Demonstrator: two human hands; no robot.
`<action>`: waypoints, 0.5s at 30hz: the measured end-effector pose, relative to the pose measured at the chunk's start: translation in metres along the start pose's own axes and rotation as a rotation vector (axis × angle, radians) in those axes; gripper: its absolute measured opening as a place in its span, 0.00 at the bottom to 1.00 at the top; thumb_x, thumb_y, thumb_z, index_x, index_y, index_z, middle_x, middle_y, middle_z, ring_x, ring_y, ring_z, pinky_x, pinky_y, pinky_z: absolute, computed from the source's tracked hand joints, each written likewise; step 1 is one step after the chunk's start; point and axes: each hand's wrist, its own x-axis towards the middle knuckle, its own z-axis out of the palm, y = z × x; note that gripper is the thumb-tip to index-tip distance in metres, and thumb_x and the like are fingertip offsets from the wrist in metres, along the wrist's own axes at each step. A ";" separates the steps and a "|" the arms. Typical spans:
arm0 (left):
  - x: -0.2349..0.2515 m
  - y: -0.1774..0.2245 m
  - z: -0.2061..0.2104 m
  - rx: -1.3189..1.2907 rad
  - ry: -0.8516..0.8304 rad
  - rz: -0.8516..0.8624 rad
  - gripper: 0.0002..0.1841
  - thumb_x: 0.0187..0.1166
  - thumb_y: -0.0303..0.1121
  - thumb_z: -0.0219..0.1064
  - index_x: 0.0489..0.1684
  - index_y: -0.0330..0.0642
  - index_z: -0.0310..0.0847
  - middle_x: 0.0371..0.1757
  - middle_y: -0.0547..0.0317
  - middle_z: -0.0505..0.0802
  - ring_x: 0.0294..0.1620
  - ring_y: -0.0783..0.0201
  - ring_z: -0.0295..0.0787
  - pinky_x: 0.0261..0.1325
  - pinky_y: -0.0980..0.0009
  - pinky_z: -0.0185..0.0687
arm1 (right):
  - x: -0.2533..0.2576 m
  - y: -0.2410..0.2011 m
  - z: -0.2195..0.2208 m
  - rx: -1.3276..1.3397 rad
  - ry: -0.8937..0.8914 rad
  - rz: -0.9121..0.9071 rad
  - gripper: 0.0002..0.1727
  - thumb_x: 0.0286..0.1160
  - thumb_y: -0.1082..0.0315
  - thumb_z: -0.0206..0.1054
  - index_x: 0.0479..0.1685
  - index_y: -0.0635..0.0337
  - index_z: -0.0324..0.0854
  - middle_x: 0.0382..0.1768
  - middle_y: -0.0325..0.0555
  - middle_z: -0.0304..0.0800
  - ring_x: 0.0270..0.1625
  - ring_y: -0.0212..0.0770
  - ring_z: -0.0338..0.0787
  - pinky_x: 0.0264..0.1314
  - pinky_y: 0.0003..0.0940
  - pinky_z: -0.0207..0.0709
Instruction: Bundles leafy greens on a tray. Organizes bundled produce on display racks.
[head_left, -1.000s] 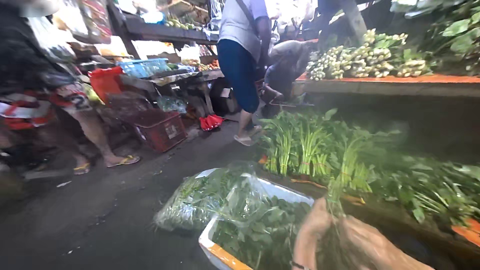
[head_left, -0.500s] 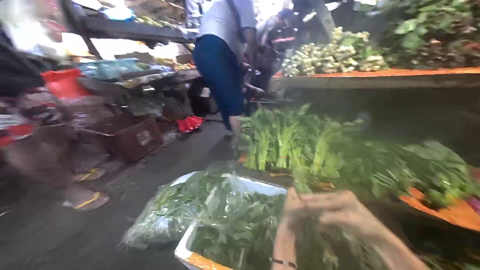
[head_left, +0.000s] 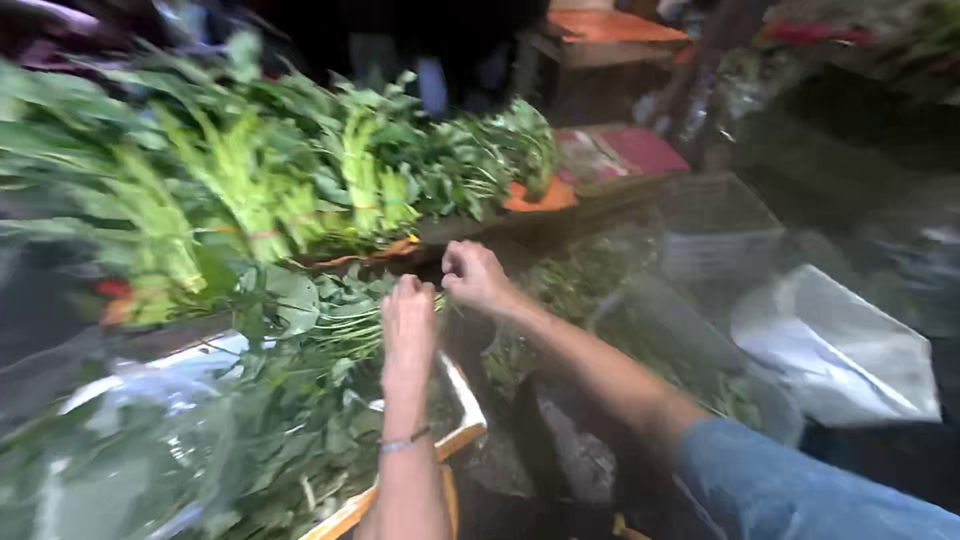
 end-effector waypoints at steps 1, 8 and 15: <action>0.002 0.005 0.003 -0.001 -0.085 -0.031 0.16 0.66 0.17 0.74 0.54 0.26 0.88 0.68 0.27 0.82 0.64 0.29 0.83 0.66 0.33 0.77 | -0.010 0.006 -0.001 -0.208 0.041 -0.106 0.12 0.61 0.72 0.76 0.45 0.60 0.90 0.53 0.56 0.88 0.63 0.57 0.85 0.62 0.60 0.78; 0.003 0.033 0.020 -0.188 -0.154 0.229 0.17 0.62 0.23 0.81 0.50 0.29 0.90 0.65 0.30 0.86 0.70 0.32 0.81 0.71 0.37 0.75 | -0.043 0.003 -0.037 -0.473 -0.535 -0.052 0.48 0.70 0.73 0.76 0.92 0.64 0.52 0.52 0.61 0.93 0.63 0.62 0.89 0.80 0.67 0.62; -0.042 -0.122 0.040 -0.753 0.201 0.222 0.31 0.76 0.44 0.75 0.75 0.36 0.76 0.72 0.49 0.84 0.71 0.65 0.82 0.73 0.70 0.78 | -0.081 0.060 -0.192 -0.091 -0.158 0.046 0.16 0.76 0.71 0.71 0.60 0.67 0.85 0.51 0.55 0.93 0.52 0.42 0.92 0.60 0.45 0.85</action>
